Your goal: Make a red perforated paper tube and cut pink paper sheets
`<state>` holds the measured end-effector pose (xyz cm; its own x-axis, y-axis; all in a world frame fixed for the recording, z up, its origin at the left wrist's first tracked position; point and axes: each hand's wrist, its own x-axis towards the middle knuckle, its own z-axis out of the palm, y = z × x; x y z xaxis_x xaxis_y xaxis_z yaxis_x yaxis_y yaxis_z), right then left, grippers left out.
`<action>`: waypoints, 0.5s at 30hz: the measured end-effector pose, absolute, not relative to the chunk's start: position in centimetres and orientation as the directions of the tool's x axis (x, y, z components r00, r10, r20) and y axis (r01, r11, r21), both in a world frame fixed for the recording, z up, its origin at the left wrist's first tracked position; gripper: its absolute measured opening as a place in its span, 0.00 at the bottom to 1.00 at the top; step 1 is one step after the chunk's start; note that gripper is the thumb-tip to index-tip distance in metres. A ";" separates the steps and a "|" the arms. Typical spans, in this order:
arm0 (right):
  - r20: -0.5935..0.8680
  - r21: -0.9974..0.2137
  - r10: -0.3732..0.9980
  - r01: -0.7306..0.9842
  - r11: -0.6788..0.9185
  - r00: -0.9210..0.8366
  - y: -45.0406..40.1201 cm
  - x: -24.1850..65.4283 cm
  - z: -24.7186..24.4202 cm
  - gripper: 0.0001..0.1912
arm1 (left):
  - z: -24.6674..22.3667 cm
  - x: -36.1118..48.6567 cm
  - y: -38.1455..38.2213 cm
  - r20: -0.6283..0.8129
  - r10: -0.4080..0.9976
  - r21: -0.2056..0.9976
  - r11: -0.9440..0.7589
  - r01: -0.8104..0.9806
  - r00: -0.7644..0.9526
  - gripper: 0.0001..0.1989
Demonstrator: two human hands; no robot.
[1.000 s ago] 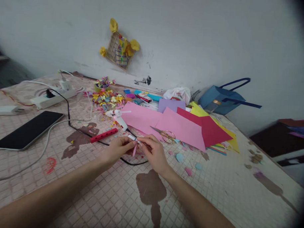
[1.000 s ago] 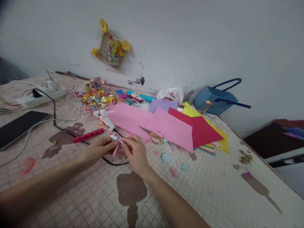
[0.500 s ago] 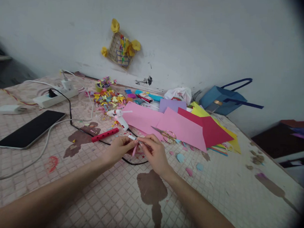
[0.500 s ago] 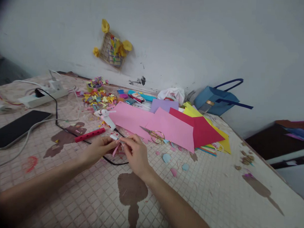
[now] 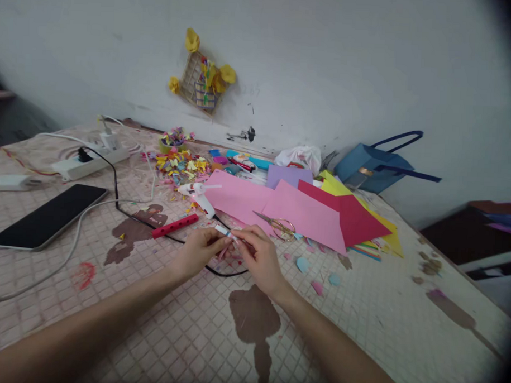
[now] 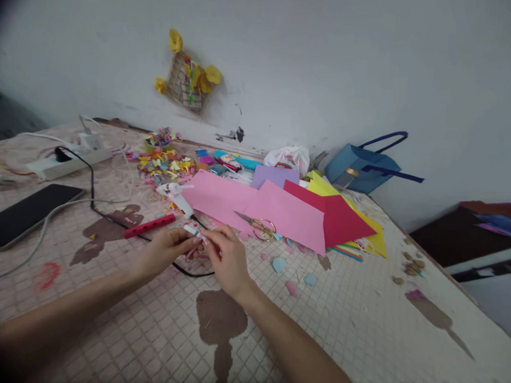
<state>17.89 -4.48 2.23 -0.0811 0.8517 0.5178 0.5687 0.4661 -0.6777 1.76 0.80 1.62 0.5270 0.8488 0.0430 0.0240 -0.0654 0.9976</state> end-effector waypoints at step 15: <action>0.626 -0.324 0.746 0.796 0.512 -0.225 -4.8 18.0 1.9 0.18 | 2.0 1.7 0.4 -0.175 0.798 0.954 0.282 -0.101 0.576 0.16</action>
<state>18.04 -4.82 1.93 -0.2251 0.7463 0.6264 0.7960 0.5116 -0.3235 1.69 0.36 1.99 0.5759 0.7985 -0.1752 -0.1012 0.2823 0.9540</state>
